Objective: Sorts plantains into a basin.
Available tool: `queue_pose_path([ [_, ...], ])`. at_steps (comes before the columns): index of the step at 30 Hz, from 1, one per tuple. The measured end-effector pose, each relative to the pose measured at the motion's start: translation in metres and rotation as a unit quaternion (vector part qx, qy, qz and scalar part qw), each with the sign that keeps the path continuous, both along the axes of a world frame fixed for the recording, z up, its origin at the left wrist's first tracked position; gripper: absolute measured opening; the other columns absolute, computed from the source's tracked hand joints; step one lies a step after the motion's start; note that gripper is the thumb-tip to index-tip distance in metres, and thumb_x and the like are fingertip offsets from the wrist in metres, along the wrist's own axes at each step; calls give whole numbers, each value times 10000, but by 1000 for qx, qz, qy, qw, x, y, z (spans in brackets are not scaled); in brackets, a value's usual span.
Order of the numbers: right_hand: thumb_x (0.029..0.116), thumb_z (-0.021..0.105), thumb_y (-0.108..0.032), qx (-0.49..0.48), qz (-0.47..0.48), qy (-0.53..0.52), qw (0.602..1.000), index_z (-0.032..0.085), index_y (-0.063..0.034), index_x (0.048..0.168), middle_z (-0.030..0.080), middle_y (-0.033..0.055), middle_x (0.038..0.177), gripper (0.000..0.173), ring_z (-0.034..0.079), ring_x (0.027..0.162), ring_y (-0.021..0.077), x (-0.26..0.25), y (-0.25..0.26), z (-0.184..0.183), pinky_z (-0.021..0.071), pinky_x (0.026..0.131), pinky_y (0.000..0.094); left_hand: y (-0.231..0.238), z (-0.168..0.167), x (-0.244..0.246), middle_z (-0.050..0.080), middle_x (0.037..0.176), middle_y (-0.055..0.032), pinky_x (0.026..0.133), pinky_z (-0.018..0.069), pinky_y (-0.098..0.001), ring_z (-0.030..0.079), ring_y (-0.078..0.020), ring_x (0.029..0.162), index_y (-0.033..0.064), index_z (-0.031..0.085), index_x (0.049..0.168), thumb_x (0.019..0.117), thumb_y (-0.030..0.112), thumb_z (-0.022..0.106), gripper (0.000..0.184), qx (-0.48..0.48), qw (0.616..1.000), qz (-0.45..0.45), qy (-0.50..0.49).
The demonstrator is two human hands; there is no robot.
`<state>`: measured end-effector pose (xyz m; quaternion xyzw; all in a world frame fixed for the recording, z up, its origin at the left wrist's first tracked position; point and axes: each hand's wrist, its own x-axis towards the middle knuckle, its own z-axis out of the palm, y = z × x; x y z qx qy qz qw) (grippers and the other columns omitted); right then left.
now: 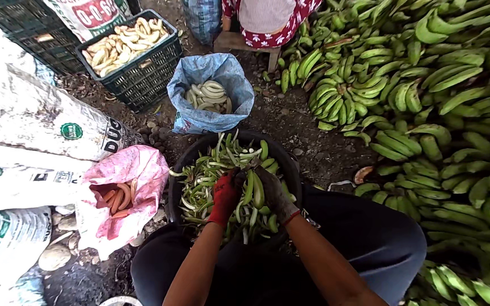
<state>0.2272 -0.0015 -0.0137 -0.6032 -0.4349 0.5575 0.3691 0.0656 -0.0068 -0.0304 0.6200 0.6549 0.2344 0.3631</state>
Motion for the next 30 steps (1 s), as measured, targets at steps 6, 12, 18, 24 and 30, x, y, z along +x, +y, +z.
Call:
queue_pose_path([
  [6,1116,381,-317,-30,-26,63,997,607,-17,1312,683,109,1092,424,668,925,145,7,-9,-5,578,825,319,3,-12,1,668,1271,-168,940,510,-587,666,-355,1111,203,605,1424,1070,512,361,530,9,999,-34,28],
  [12,1121,311,-383,-91,-55,209,972,554,-34,1347,710,161,1000,482,711,816,251,26,-2,5,617,706,390,9,-32,-28,658,1291,-172,984,500,-586,652,-340,1145,171,578,1437,1085,467,393,495,-24,998,48,-18],
  [18,1079,465,-327,-75,-83,226,968,524,-108,1446,696,178,1158,432,708,972,301,33,20,0,607,819,466,-9,4,-9,664,1005,-61,742,562,-378,640,-160,835,126,569,1375,1084,478,377,495,-99,965,7,-242],
  [24,1088,328,-430,-48,-180,362,913,603,-116,1159,602,31,735,424,576,567,130,29,45,11,529,521,304,-39,43,4,619,741,-58,515,546,-314,609,-164,580,62,572,1279,1097,365,450,373,-228,890,-27,-393],
  [30,1076,262,-528,-49,-140,358,922,618,-144,1102,563,-18,660,524,540,504,86,37,52,16,503,464,252,-52,47,17,603,701,-34,491,518,-289,579,-136,540,46,599,1180,1090,356,440,360,-217,896,-42,-385],
])
